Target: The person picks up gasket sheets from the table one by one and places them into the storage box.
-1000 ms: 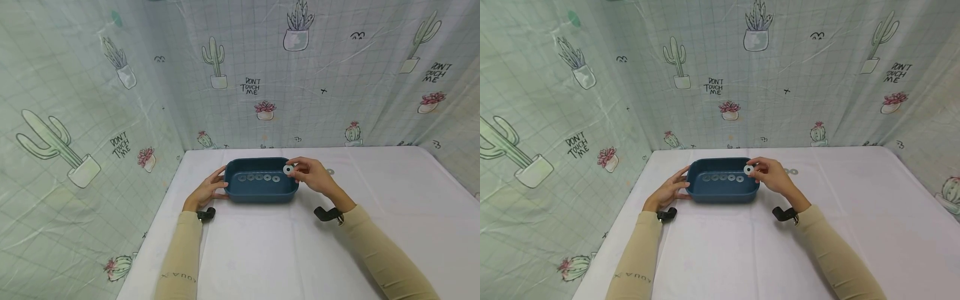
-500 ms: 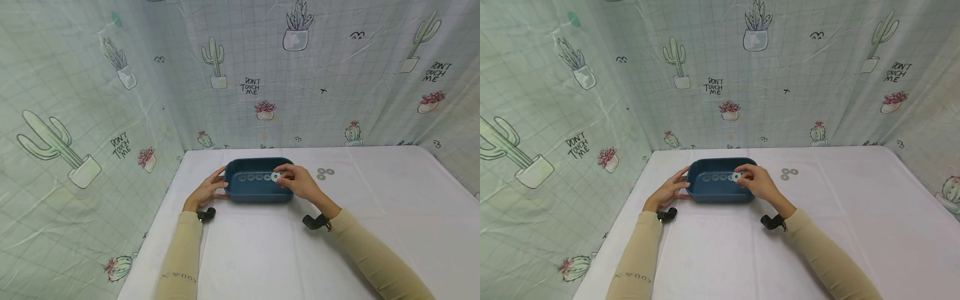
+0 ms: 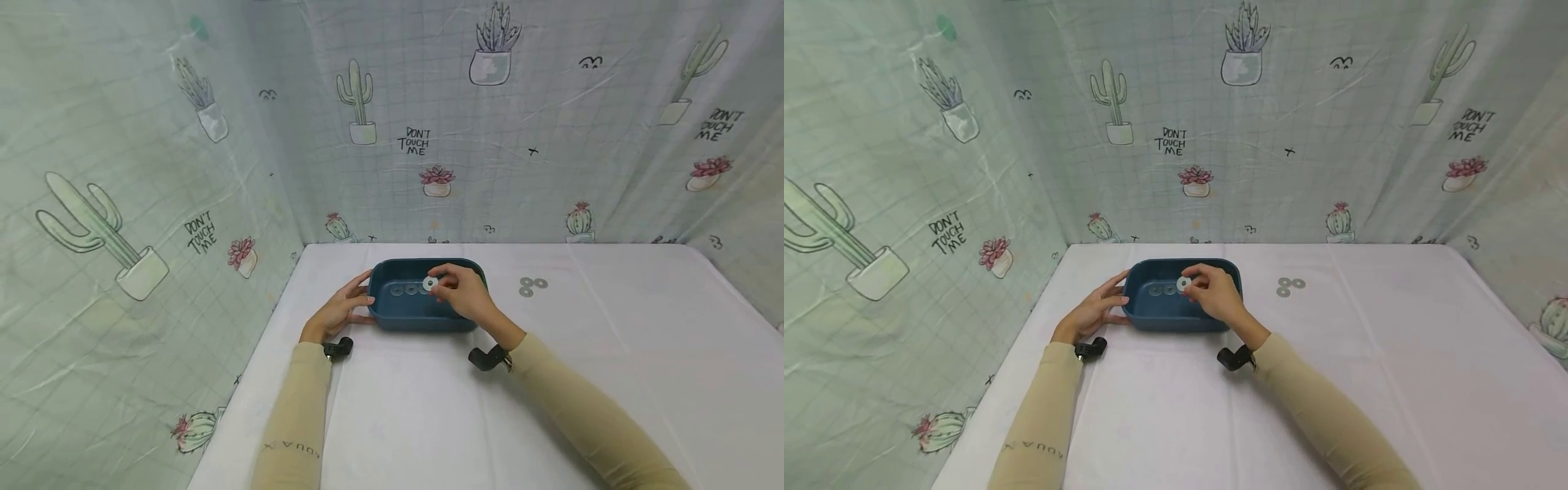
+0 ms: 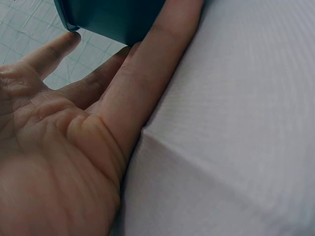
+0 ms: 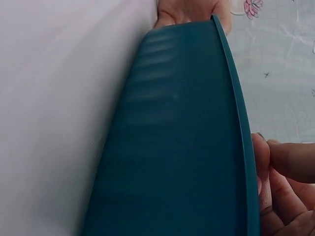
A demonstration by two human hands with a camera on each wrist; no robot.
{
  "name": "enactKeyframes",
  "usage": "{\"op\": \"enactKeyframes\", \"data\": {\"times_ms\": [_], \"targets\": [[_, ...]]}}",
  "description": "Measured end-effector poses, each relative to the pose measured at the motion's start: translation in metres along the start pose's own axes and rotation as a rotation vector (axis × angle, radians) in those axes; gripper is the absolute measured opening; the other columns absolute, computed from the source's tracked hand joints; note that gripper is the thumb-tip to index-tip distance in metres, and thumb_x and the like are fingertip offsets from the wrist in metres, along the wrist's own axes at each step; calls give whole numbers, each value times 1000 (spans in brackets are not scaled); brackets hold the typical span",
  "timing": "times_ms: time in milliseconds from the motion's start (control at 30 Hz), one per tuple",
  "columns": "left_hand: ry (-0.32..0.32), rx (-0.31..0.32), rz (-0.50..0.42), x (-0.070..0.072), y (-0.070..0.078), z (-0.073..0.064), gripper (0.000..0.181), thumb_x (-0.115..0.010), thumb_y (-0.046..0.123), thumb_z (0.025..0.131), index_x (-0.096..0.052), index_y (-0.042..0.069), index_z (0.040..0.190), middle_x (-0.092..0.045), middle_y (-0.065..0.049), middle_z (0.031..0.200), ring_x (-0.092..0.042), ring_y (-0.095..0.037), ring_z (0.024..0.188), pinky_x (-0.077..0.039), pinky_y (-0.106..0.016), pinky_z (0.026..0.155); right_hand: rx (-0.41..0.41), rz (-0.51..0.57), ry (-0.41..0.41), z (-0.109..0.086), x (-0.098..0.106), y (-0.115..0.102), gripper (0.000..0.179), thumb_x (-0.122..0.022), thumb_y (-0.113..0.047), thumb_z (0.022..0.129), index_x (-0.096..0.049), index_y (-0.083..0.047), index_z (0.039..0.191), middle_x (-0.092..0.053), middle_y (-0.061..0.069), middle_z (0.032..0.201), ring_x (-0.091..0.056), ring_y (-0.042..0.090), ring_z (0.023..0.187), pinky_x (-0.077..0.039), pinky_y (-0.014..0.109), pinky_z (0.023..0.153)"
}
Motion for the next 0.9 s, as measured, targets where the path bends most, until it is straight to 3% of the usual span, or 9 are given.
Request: {"op": "enactKeyframes", "data": {"times_ms": [367, 600, 900], "targets": [[3, 7, 11, -1, 2, -1, 75, -65, 12, 99, -30, 37, 161, -31, -14, 164, -51, -37, 137, -58, -57, 95, -42, 65, -7, 23, -25, -6, 27, -69, -14, 98, -69, -13, 125, -76, 5, 82, -71, 16, 78, -50, 29, 68], [10, 10, 16, -1, 2, 0, 75, -65, 14, 98, -31, 36, 161, -30, -15, 164, -50, -37, 138, -58, -57, 95, -70, 80, -61, 36, -46, -4, 28, -67, -9, 98, -68, -10, 126, -78, 6, 87, -72, 15, 78, -51, 27, 63], [11, 22, 16, -2, 1, -1, 75, -65, 13, 99, -31, 38, 161, -30, -15, 164, -49, -38, 138, -58, -56, 96, -125, 46, -138, 46, -63, 7, 27, -64, -1, 97, -70, -6, 123, -78, 8, 89, -72, 19, 76, -59, 30, 71]]}}
Point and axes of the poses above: each hand's wrist, its own z-axis towards the middle knuckle, its own x-axis out of the back of the hand, y = z × x, the point moved 8 cm from there along z, towards the middle knuckle
